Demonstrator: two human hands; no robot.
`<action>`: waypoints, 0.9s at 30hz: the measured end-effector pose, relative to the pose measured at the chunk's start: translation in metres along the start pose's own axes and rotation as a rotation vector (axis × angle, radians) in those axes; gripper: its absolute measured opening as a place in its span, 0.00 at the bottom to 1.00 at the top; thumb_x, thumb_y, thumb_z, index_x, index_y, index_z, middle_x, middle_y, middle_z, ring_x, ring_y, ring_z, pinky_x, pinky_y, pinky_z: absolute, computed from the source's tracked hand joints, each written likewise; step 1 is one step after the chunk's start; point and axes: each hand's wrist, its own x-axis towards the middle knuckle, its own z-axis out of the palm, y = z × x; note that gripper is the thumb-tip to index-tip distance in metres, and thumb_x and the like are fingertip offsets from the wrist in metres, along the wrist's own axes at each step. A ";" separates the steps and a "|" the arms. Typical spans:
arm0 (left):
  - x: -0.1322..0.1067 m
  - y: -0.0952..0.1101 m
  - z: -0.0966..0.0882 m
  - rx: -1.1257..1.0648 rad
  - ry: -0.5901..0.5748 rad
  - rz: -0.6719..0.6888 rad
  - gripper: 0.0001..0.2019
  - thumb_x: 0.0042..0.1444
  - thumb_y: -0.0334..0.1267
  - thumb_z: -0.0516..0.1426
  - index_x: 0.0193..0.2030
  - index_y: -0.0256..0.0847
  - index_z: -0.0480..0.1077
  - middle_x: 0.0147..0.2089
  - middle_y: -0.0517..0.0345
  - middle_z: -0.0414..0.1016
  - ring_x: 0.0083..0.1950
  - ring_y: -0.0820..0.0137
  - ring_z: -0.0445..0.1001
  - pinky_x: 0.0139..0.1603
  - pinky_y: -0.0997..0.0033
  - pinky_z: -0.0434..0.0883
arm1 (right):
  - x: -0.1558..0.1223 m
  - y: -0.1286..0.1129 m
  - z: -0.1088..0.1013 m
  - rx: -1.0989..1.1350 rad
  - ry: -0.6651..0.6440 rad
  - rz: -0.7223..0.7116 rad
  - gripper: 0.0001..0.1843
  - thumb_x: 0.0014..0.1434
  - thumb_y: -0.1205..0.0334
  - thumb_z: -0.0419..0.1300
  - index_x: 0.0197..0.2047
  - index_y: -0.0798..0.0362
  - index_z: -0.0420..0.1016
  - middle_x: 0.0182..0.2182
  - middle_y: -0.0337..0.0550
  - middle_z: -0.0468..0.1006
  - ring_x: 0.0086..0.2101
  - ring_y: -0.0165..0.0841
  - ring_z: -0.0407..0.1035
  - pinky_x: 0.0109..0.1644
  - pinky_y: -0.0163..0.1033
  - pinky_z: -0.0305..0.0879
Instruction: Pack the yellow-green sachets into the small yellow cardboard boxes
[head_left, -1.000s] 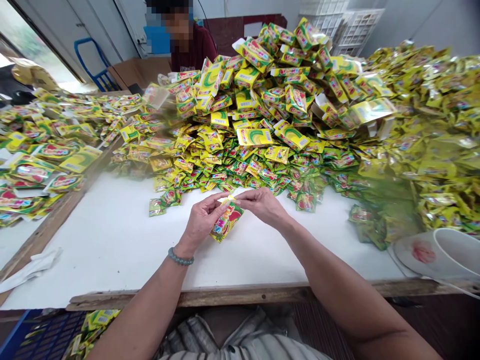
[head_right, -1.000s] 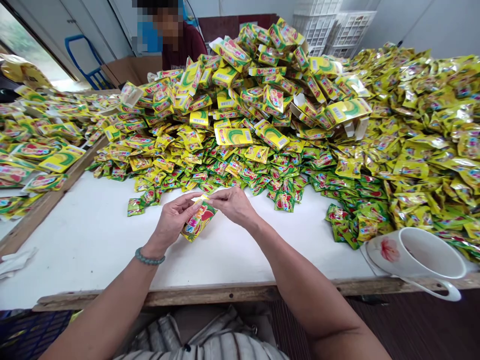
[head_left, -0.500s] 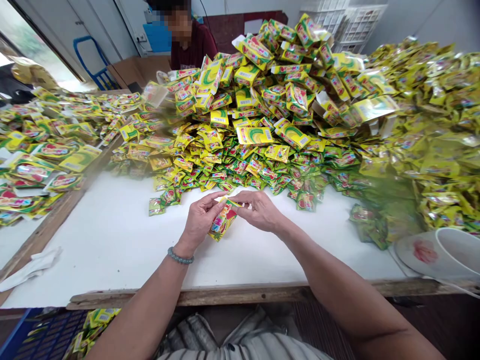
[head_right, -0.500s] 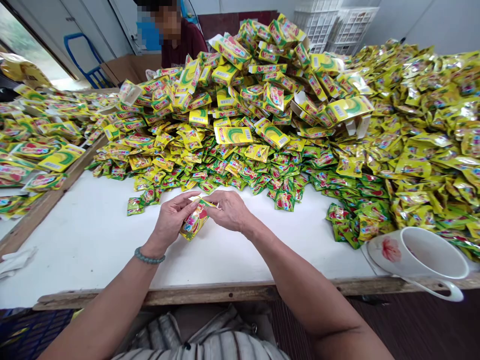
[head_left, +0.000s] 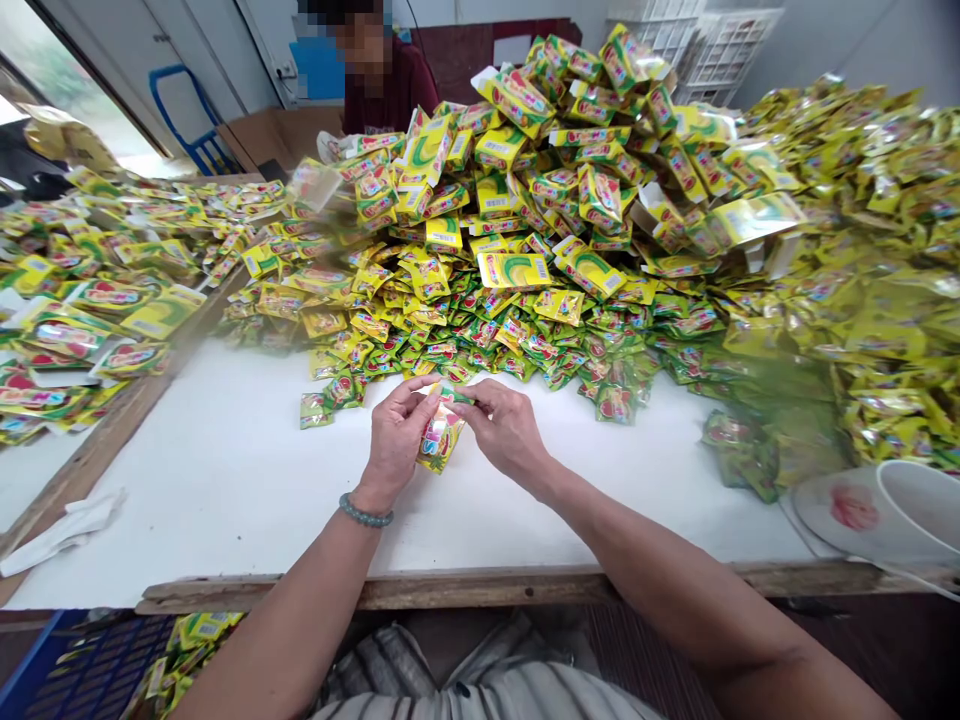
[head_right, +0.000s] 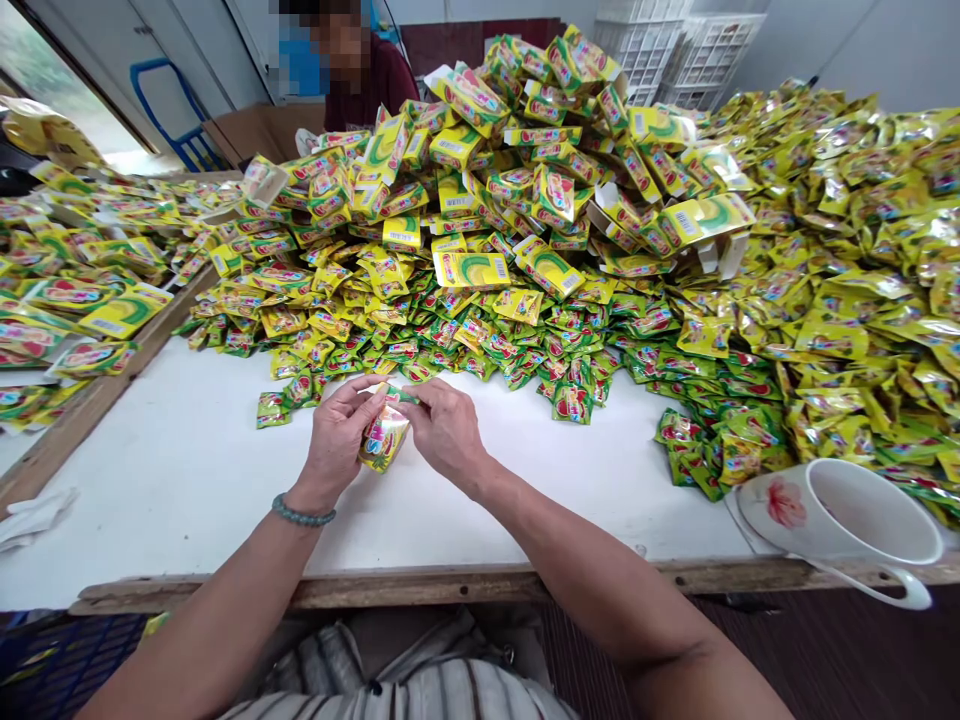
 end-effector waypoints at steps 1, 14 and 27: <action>0.000 0.001 0.000 0.003 0.003 0.005 0.19 0.47 0.47 0.69 0.44 0.40 0.76 0.24 0.64 0.74 0.23 0.75 0.68 0.25 0.76 0.66 | -0.001 0.000 0.002 -0.010 0.006 -0.025 0.08 0.61 0.60 0.64 0.42 0.51 0.84 0.29 0.43 0.77 0.30 0.33 0.68 0.36 0.37 0.63; 0.003 0.007 0.005 -0.067 0.043 -0.114 0.26 0.38 0.49 0.71 0.44 0.39 0.75 0.26 0.62 0.77 0.24 0.72 0.72 0.25 0.74 0.70 | 0.036 0.067 -0.053 -0.674 0.271 0.176 0.30 0.64 0.43 0.57 0.63 0.50 0.70 0.62 0.60 0.66 0.58 0.57 0.59 0.57 0.62 0.56; -0.072 0.111 -0.135 0.760 0.244 -0.187 0.25 0.43 0.60 0.67 0.46 0.50 0.79 0.40 0.69 0.83 0.40 0.67 0.77 0.34 0.74 0.71 | 0.016 0.046 -0.017 -0.603 -0.194 -0.180 0.20 0.59 0.52 0.67 0.52 0.52 0.80 0.52 0.54 0.73 0.47 0.46 0.64 0.54 0.49 0.61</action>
